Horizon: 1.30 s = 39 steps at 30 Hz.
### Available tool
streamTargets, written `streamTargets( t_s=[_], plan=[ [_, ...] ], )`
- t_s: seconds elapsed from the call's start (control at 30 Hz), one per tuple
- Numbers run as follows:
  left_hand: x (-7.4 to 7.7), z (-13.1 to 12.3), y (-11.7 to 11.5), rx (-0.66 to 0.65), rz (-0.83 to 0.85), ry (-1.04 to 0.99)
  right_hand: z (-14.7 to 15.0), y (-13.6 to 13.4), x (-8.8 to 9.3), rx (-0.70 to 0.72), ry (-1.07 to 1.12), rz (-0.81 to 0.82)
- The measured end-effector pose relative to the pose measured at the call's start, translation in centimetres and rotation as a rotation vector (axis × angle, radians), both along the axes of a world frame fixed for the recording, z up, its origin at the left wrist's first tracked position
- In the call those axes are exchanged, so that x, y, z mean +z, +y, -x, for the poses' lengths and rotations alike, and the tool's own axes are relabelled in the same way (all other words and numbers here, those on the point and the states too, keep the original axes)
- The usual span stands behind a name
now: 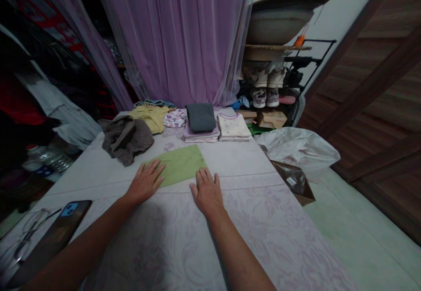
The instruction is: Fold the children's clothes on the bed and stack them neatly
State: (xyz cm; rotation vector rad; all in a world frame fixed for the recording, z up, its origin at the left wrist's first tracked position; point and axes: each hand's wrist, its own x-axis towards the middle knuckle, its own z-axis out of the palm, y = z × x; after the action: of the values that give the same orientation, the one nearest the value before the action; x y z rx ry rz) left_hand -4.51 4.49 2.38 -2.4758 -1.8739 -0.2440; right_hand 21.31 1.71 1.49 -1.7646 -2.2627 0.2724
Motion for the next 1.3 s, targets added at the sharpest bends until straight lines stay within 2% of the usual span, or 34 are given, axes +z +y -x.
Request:
streamTargets(
  t_s=[0.07,0.13,0.23,0.3,0.4,0.57,0.77,0.93,1.03,1.13,1.2,1.3],
  plan=[
    [0.5,1.7,-0.4,0.135,-0.08,-0.048,0.0,0.0,-0.1,-0.004,0.005,-0.031],
    [1.0,3.3,-0.8,0.28,-0.085,-0.119,0.2,0.0,-0.1,0.003,0.012,-0.082],
    [1.9,4.7,-1.4,0.462,0.06,-0.249,1.1,0.1,0.1,0.097,0.03,-0.149],
    [2.6,4.9,-1.5,0.529,0.172,-0.308,2.1,0.2,0.2,0.209,0.038,-0.156],
    [3.3,4.6,-1.2,0.558,0.264,-0.352,3.7,0.2,0.4,0.297,0.032,-0.097],
    [2.9,5.1,0.1,0.539,0.273,-0.452,4.9,0.2,0.3,0.236,0.01,-0.026],
    [2.9,5.0,1.0,0.538,0.488,-0.805,5.2,0.1,0.4,0.223,-0.01,-0.046],
    [3.5,3.3,0.2,0.588,0.421,-1.053,5.2,0.0,0.5,0.212,-0.002,-0.051],
    [3.4,2.8,0.0,0.624,0.355,-1.095,5.2,0.0,0.4,0.209,0.005,-0.051],
    [3.3,2.8,0.1,0.582,0.285,-1.132,5.2,0.1,0.4,0.215,0.011,-0.055],
    [3.5,2.8,0.2,0.569,0.304,-1.188,5.1,0.1,0.5,0.216,0.014,-0.057],
    [4.5,2.0,0.2,0.642,0.355,-1.265,5.2,0.0,0.7,0.218,0.02,-0.06]
  ],
)
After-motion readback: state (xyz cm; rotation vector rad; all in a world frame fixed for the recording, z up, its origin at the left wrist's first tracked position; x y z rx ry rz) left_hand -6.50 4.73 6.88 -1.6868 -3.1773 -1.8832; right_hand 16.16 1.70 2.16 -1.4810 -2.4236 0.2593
